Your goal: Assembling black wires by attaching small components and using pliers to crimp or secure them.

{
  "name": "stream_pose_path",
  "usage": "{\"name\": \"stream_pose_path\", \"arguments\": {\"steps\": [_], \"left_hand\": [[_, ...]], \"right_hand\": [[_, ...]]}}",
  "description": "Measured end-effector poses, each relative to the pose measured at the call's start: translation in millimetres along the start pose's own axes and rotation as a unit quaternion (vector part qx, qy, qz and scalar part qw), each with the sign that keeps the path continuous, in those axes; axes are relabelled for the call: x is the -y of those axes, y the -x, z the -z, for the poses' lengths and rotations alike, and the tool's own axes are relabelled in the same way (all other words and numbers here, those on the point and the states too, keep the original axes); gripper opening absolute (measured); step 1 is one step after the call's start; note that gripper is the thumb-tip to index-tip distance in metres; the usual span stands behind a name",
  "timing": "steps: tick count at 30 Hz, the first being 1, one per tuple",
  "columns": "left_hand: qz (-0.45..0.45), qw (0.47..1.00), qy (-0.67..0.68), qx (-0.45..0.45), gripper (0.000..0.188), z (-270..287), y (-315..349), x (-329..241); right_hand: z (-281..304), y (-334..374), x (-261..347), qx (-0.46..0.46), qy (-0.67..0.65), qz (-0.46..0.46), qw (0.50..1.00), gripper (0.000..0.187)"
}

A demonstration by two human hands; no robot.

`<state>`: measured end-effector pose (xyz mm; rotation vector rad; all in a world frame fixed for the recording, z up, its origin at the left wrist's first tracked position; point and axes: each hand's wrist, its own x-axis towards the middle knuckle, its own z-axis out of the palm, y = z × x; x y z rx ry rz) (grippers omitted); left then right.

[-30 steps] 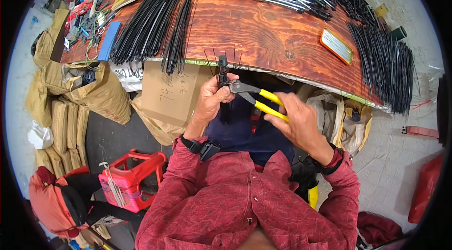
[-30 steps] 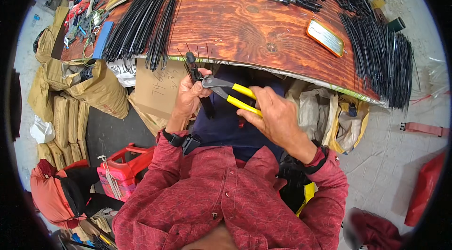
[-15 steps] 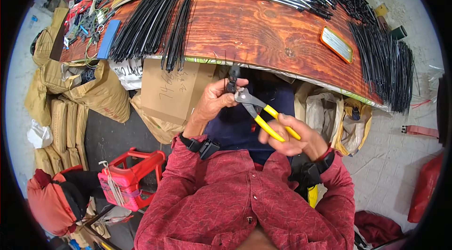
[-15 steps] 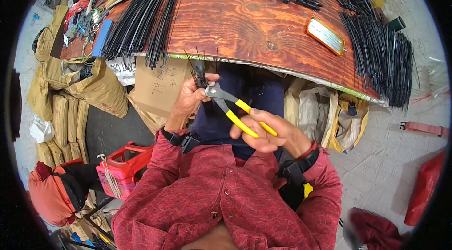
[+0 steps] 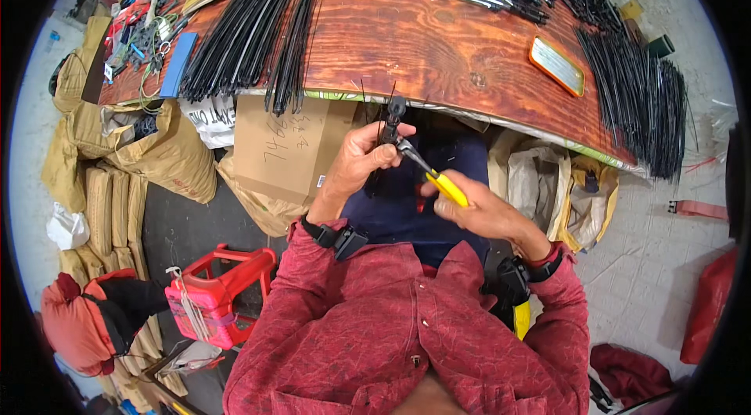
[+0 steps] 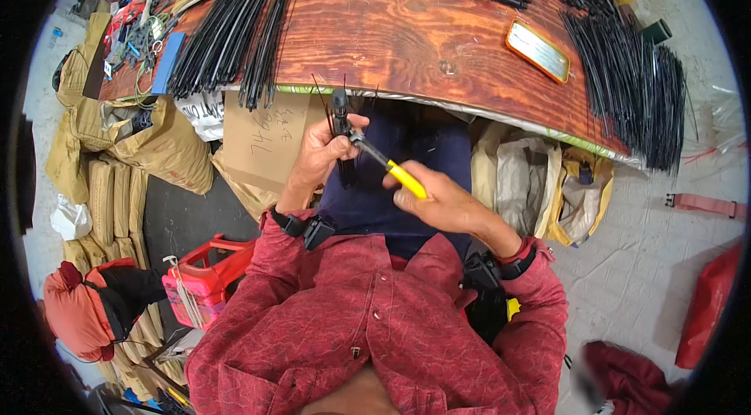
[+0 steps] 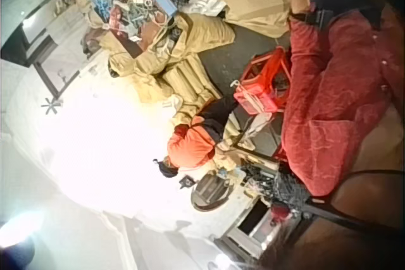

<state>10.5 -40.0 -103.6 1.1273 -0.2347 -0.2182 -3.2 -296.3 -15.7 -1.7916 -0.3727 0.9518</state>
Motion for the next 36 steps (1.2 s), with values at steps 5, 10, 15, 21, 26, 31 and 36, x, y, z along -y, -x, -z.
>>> {"name": "stream_pose_path", "arguments": {"steps": [5, 10, 15, 21, 26, 31, 36], "left_hand": [[0.023, 0.999, -0.032, -0.02, 0.037, -6, -1, -4], [0.017, 0.999, -0.021, -0.021, 0.036, -4, 0, -3], [-0.002, 1.0, -0.003, -0.016, 0.039, -4, 0, -2], [-0.018, 1.0, -0.003, -0.022, 0.04, -8, -1, -1], [-0.008, 1.0, -0.006, -0.011, 0.039, -8, 1, -1], [-0.018, 1.0, 0.006, -0.01, 0.037, -6, 2, 4], [-0.031, 0.999, 0.02, -0.029, 0.039, -5, 2, 5]], "right_hand": [[-4, -4, -8, -0.143, 0.124, 0.137, 0.972, 0.037], [-2, -8, -2, -0.148, 0.158, 0.181, 0.959, 0.044], [6, -12, -3, -0.104, 0.127, 0.154, 0.974, 0.043], [16, -10, 7, -0.104, 0.21, 0.155, 0.96, 0.039], [20, -9, 16, -0.082, 0.225, 0.119, 0.964, 0.027], [19, -9, 22, -0.084, 0.223, 0.105, 0.966, 0.02], [10, -20, 8, -0.105, 0.179, 0.116, 0.972, 0.02]]}}
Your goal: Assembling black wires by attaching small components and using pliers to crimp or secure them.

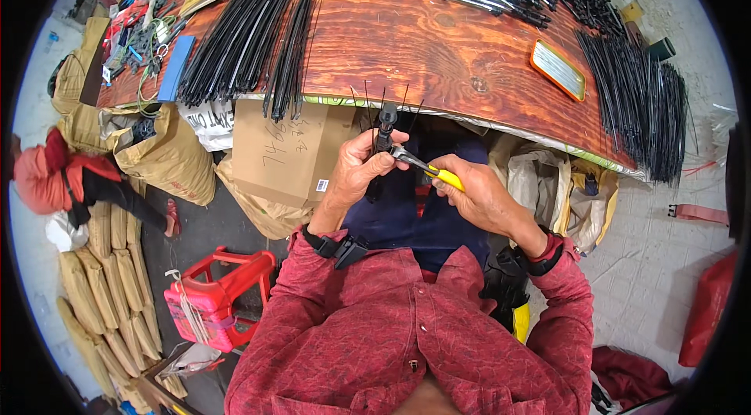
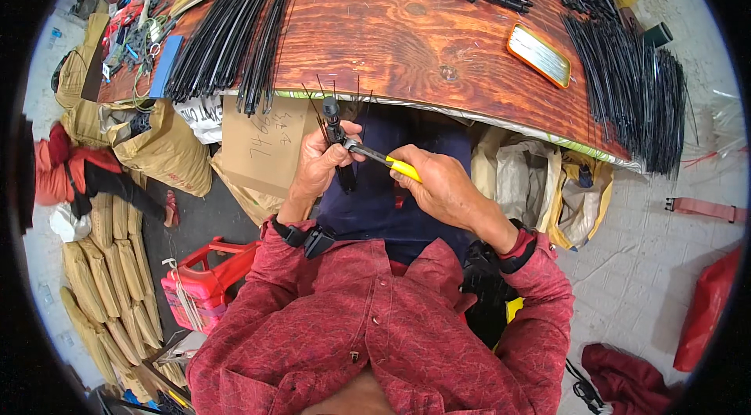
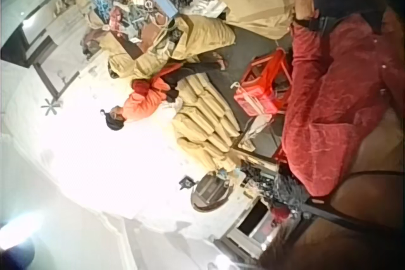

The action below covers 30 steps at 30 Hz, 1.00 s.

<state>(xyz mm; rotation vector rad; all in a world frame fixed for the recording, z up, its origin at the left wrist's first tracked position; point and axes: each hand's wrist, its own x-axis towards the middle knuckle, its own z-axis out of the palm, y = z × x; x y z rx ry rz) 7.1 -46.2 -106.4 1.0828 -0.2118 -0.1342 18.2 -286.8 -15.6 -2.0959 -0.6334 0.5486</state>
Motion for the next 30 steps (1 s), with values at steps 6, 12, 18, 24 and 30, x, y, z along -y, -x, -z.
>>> {"name": "stream_pose_path", "arguments": {"steps": [6, 12, 18, 24, 30], "left_hand": [[0.003, 1.0, 0.006, 0.001, 0.039, 4, 3, 2], [0.012, 1.0, -0.002, -0.002, 0.039, 3, 3, 0], [0.018, 1.0, -0.009, -0.003, 0.037, 1, 2, -2], [0.025, 1.0, -0.018, -0.008, 0.036, -1, 2, -2], [0.017, 1.0, -0.013, -0.009, 0.037, -1, 2, -2]], "right_hand": [[-6, -5, -12, 0.008, -0.042, 0.008, 0.999, 0.021], [-12, -4, -20, 0.022, -0.096, 0.006, 0.995, 0.024], [-3, -4, -19, 0.012, -0.046, 0.039, 0.998, 0.026], [9, -2, -8, 0.006, 0.038, 0.049, 0.998, 0.024], [6, -3, -10, 0.015, 0.022, 0.016, 1.0, 0.018]]}}
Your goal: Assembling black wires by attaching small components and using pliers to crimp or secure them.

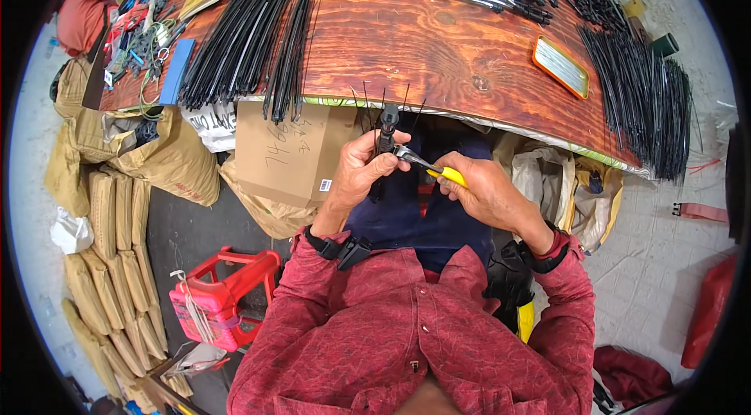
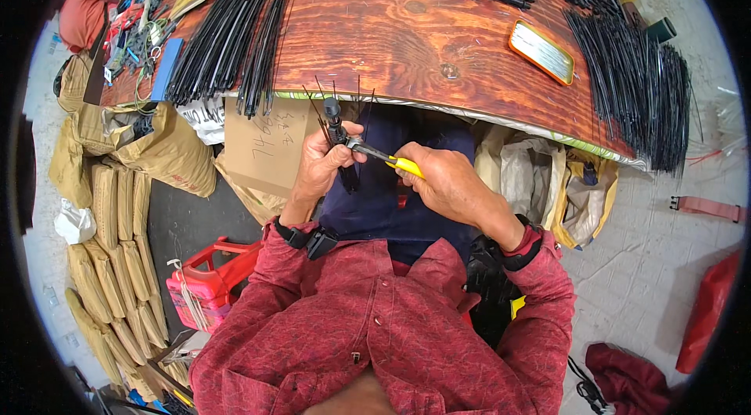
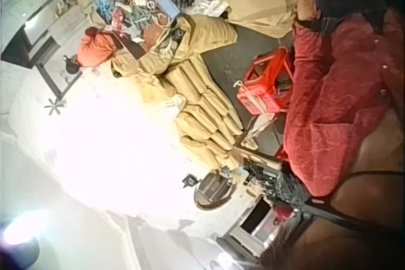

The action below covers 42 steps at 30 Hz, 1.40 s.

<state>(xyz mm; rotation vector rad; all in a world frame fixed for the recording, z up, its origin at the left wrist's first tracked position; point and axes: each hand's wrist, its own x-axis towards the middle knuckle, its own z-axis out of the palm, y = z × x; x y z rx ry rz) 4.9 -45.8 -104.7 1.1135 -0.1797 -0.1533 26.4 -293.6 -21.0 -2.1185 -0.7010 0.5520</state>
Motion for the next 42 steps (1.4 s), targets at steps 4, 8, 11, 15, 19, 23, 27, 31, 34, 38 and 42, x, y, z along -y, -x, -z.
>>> {"name": "stream_pose_path", "arguments": {"steps": [4, 8, 11, 15, 19, 23, 27, 31, 34, 38, 42], "left_hand": [[-0.006, 1.0, 0.007, -0.007, 0.037, 1, 1, 3], [-0.012, 1.0, 0.012, -0.013, 0.039, 2, 3, 4], [-0.008, 1.0, 0.012, -0.005, 0.04, 3, 5, 3], [-0.003, 1.0, -0.002, 0.009, 0.041, -1, 4, 1], [0.015, 1.0, -0.013, 0.017, 0.043, -4, -1, 0], [-0.007, 0.999, -0.028, 0.042, 0.049, -8, -4, -4], [-0.015, 0.998, -0.028, 0.054, 0.054, -11, -7, -2], [0.012, 0.997, -0.054, 0.051, 0.055, -19, -3, 0], [-0.002, 0.997, -0.06, 0.049, 0.055, -18, -8, 1], [0.001, 0.995, -0.094, 0.019, 0.048, -19, -11, -1], [0.028, 0.993, -0.116, 0.012, 0.046, -5, -16, 33]], "right_hand": [[-6, -3, -4, 0.001, -0.021, -0.016, 1.0, 0.016], [-15, -9, -8, -0.003, -0.066, -0.015, 0.998, 0.015], [-20, -10, -10, 0.009, -0.096, -0.035, 0.995, 0.02], [-21, -2, -7, 0.021, -0.157, -0.061, 0.985, 0.028], [-21, 7, -3, 0.019, -0.277, -0.118, 0.953, 0.031], [1, 7, -3, 0.045, -0.172, -0.105, 0.979, 0.034], [22, 8, 10, 0.053, -0.08, -0.103, 0.99, 0.035], [31, 11, 10, 0.047, 0.013, -0.075, 0.996, 0.033], [28, 9, 14, 0.023, 0.055, -0.084, 0.995, 0.031], [15, 7, 8, -0.074, 0.164, -0.033, 0.983, 0.03], [34, -2, 1, -0.095, 0.149, -0.042, 0.983, 0.023]]}}
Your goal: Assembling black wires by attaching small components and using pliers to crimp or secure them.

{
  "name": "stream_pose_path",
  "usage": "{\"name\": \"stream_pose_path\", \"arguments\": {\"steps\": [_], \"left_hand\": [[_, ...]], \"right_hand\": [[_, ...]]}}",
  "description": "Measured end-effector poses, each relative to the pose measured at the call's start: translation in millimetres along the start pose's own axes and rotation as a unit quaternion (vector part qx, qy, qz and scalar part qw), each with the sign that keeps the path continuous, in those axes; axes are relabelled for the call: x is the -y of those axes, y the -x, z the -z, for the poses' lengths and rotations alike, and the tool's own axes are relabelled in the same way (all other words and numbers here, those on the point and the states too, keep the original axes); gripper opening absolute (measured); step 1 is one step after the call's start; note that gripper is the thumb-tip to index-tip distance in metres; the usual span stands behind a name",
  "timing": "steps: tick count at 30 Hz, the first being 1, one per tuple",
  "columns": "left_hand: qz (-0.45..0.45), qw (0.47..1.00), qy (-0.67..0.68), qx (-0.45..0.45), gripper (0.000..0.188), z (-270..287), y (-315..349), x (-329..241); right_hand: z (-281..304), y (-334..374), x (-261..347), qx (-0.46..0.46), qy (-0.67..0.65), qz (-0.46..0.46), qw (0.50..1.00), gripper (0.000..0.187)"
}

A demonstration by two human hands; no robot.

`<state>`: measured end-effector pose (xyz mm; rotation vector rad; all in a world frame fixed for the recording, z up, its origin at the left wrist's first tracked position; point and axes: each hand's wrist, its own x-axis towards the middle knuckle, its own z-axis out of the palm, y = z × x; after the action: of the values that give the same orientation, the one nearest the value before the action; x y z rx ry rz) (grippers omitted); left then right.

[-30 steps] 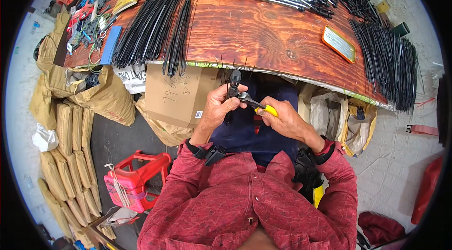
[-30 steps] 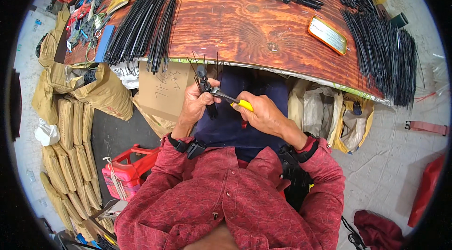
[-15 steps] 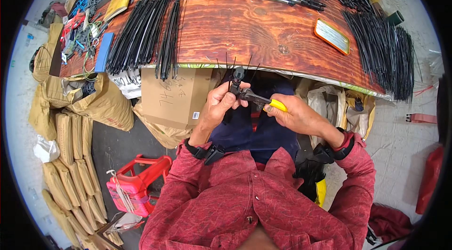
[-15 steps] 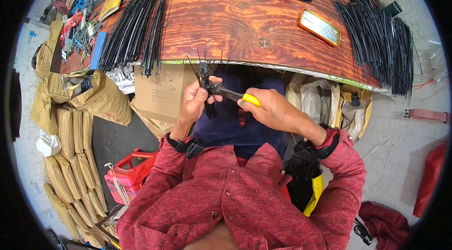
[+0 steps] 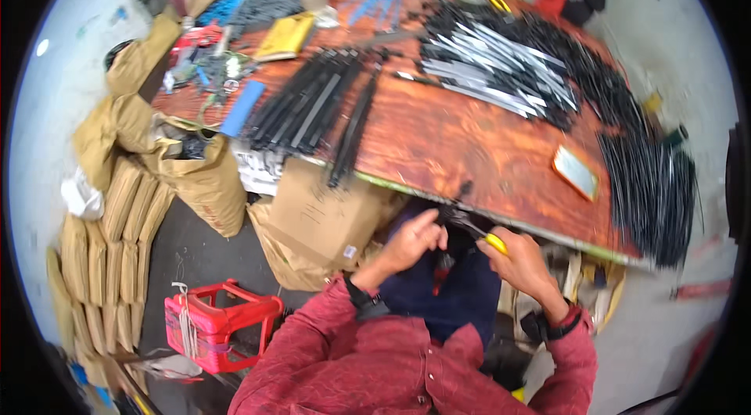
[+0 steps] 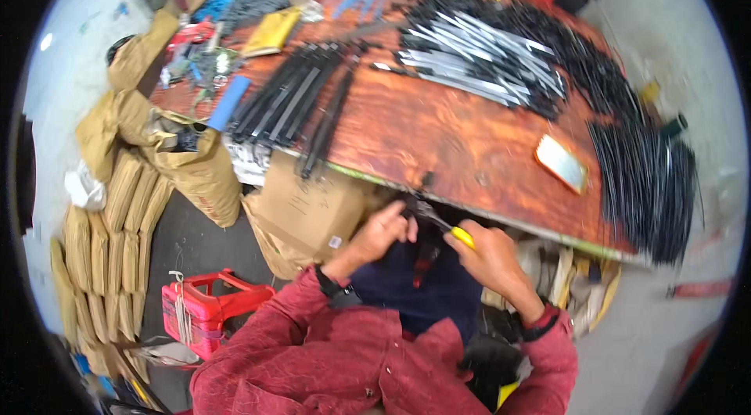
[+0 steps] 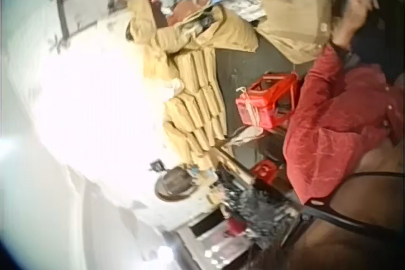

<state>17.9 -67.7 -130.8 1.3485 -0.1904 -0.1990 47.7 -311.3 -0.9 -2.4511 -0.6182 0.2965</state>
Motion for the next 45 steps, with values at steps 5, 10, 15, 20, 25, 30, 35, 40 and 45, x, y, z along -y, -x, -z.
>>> {"name": "stream_pose_path", "arguments": {"steps": [5, 10, 15, 20, 25, 30, 35, 40, 45], "left_hand": [[-0.075, 0.992, -0.1, 0.015, 0.046, -1, 19, 19], [-0.05, 0.996, 0.053, 0.056, 0.041, 0, 10, -47], [-0.15, 0.942, 0.273, -0.123, 0.054, 26, 4, -142], [-0.2, 0.904, 0.343, -0.161, 0.049, 91, 33, -159], [-0.184, 0.887, 0.363, -0.217, 0.048, 115, 52, -139], [-0.167, 0.895, 0.353, -0.214, 0.048, 134, 57, -142], [-0.192, 0.906, 0.264, -0.27, 0.046, 163, 57, -154], [-0.176, 0.91, 0.215, -0.308, 0.043, 194, 56, -150], [-0.15, 0.908, 0.179, -0.347, 0.043, 206, 49, -149]], "right_hand": [[26, -21, -54, -0.232, 0.119, -0.01, 0.965, 0.025], [29, -32, -94, -0.278, 0.184, 0.008, 0.943, 0.038], [18, -31, -97, -0.307, 0.222, 0.014, 0.925, 0.04], [20, -42, -69, -0.303, 0.22, 0.059, 0.925, 0.026], [12, -80, -14, -0.168, 0.079, 0.144, 0.972, 0.017], [-20, -138, 75, -0.052, -0.005, 0.21, 0.976, 0.024], [-68, -191, 129, -0.014, 0.042, 0.179, 0.983, 0.038], [-104, -225, 150, 0.011, 0.082, 0.109, 0.991, 0.039], [-118, -260, 131, -0.07, 0.023, 0.102, 0.992, 0.018]]}}
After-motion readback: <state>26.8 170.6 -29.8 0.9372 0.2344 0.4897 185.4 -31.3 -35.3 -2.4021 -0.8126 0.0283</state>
